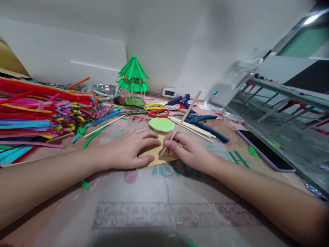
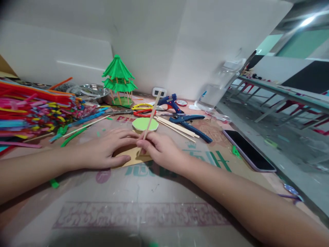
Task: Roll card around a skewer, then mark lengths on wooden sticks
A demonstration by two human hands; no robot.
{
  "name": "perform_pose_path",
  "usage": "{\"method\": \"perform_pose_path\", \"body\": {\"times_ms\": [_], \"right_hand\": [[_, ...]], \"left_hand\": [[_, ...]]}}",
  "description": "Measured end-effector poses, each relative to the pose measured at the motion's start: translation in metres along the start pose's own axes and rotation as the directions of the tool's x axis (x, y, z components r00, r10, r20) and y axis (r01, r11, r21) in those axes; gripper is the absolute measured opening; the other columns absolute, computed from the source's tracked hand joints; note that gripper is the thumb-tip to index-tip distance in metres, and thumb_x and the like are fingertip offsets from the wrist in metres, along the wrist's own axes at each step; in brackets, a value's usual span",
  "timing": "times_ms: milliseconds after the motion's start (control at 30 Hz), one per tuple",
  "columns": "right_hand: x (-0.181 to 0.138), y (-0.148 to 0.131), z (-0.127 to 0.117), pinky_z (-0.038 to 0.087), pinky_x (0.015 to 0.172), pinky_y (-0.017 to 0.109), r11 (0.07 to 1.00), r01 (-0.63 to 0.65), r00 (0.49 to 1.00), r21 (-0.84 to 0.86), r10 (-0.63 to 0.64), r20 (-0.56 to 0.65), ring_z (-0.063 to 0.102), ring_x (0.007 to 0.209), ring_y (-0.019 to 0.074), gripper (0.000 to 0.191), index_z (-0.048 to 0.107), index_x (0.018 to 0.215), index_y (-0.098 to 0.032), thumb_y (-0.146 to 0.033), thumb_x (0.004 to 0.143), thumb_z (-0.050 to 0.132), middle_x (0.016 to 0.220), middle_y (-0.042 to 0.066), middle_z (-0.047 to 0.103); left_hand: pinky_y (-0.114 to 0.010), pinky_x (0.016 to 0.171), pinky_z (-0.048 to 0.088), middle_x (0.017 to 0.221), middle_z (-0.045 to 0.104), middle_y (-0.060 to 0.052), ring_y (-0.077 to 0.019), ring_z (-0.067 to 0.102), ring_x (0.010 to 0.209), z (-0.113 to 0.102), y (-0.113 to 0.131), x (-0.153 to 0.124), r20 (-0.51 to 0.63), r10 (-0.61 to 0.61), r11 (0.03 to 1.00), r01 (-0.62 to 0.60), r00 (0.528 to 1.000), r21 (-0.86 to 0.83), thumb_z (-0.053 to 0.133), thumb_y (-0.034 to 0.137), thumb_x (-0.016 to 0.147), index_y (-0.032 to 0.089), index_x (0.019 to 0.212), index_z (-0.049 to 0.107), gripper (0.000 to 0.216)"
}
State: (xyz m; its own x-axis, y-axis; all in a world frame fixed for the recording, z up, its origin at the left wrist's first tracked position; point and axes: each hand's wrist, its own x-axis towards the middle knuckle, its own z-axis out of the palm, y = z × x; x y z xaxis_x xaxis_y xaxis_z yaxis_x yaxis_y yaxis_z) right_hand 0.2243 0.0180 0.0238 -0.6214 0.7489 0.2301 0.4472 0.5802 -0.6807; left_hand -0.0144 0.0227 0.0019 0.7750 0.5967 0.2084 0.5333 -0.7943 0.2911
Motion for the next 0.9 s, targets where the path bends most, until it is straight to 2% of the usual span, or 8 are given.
{"method": "perform_pose_path", "body": {"times_ms": [200, 367, 433, 500, 567, 667, 767, 900], "right_hand": [[0.006, 0.006, -0.006, 0.041, 0.065, 0.027, 0.945, 0.018, 0.999, -0.326, -0.028, -0.027, 0.061, 0.069, 0.0177, 0.016, 0.058, 0.089, -0.02, -0.025, 0.097, 0.045, 0.074, 0.004, 0.067], [0.005, 0.006, -0.005, 0.043, 0.067, 0.028, 0.946, 0.135, 0.991, -0.295, -0.128, 0.042, 0.061, 0.072, 0.0174, 0.017, 0.059, 0.09, -0.019, -0.023, 0.096, 0.043, 0.08, 0.006, 0.068], [0.007, 0.008, -0.007, 0.042, 0.066, 0.028, 0.952, 0.063, 0.997, -0.3, -0.075, -0.028, 0.059, 0.069, 0.0175, 0.015, 0.059, 0.086, -0.019, -0.024, 0.094, 0.047, 0.076, 0.005, 0.067], [0.01, 0.011, -0.008, 0.042, 0.063, 0.028, 0.988, -0.073, 0.984, -0.133, 0.05, -0.171, 0.057, 0.064, 0.0161, 0.017, 0.057, 0.082, -0.02, -0.03, 0.095, 0.052, 0.07, 0.003, 0.064], [0.013, 0.013, -0.007, 0.044, 0.057, 0.026, 0.953, -0.154, 0.945, 0.259, 0.219, -0.242, 0.055, 0.056, 0.0137, 0.026, 0.054, 0.082, -0.021, -0.044, 0.095, 0.056, 0.064, 0.0, 0.062], [0.016, 0.013, 0.0, 0.044, 0.048, 0.021, 0.67, -0.18, 0.906, 0.72, 0.397, -0.143, 0.054, 0.048, 0.0102, 0.04, 0.054, 0.085, -0.02, -0.057, 0.086, 0.068, 0.06, -0.002, 0.063], [0.016, 0.013, 0.009, 0.046, 0.046, 0.018, 0.55, -0.211, 0.904, 0.808, 0.424, -0.053, 0.058, 0.047, 0.0088, 0.045, 0.056, 0.084, -0.019, -0.056, 0.078, 0.08, 0.061, -0.001, 0.068], [0.013, 0.012, 0.016, 0.049, 0.047, 0.018, 0.587, -0.206, 0.918, 0.783, 0.393, -0.053, 0.062, 0.049, 0.0096, 0.045, 0.055, 0.083, -0.019, -0.054, 0.077, 0.081, 0.063, 0.001, 0.072]], "left_hand": [[-0.05, 0.118, 0.036, 0.144, 0.056, -0.01, -0.0312, 0.048, 0.137, 0.0, 0.002, 0.0, 0.011, -0.034, 0.999, 0.034, 0.999, 0.005, 0.058, 0.038, 0.093, 0.023, 0.135, 0.061, 0.045], [-0.048, 0.12, 0.034, 0.145, 0.055, -0.009, -0.0294, 0.046, 0.138, 0.001, 0.002, 0.0, 0.01, -0.024, 1.0, 0.025, 1.0, -0.009, 0.058, 0.038, 0.092, 0.023, 0.133, 0.062, 0.044], [-0.048, 0.12, 0.033, 0.145, 0.055, -0.009, -0.0294, 0.046, 0.138, 0.001, 0.002, 0.0, 0.015, -0.049, 0.999, 0.049, 0.999, -0.004, 0.059, 0.037, 0.092, 0.023, 0.134, 0.061, 0.045], [-0.048, 0.119, 0.034, 0.143, 0.056, -0.01, -0.0296, 0.047, 0.138, 0.0, 0.004, 0.0, 0.009, -0.063, 0.998, 0.063, 0.998, -0.002, 0.06, 0.036, 0.091, 0.023, 0.134, 0.061, 0.046], [-0.047, 0.117, 0.036, 0.14, 0.059, -0.01, -0.0293, 0.049, 0.134, 0.0, 0.005, 0.0, -0.02, -0.057, 0.998, 0.057, 0.998, -0.009, 0.061, 0.036, 0.09, 0.022, 0.13, 0.064, 0.042], [-0.043, 0.109, 0.042, 0.124, 0.067, -0.009, -0.0254, 0.058, 0.12, -0.001, 0.005, 0.002, -0.109, -0.051, 0.998, 0.047, 0.993, -0.039, 0.058, 0.037, 0.095, 0.02, 0.116, 0.069, 0.029], [-0.039, 0.102, 0.043, 0.108, 0.071, -0.006, -0.0215, 0.061, 0.108, -0.002, 0.004, 0.004, -0.229, -0.032, 0.999, 0.022, 0.973, -0.047, 0.056, 0.037, 0.099, 0.021, 0.102, 0.071, 0.022], [-0.038, 0.095, 0.042, 0.095, 0.069, -0.005, -0.0205, 0.059, 0.098, -0.001, 0.007, 0.002, -0.37, 0.026, 0.999, -0.035, 0.929, -0.016, 0.061, 0.036, 0.098, 0.021, 0.091, 0.073, 0.02]]}}
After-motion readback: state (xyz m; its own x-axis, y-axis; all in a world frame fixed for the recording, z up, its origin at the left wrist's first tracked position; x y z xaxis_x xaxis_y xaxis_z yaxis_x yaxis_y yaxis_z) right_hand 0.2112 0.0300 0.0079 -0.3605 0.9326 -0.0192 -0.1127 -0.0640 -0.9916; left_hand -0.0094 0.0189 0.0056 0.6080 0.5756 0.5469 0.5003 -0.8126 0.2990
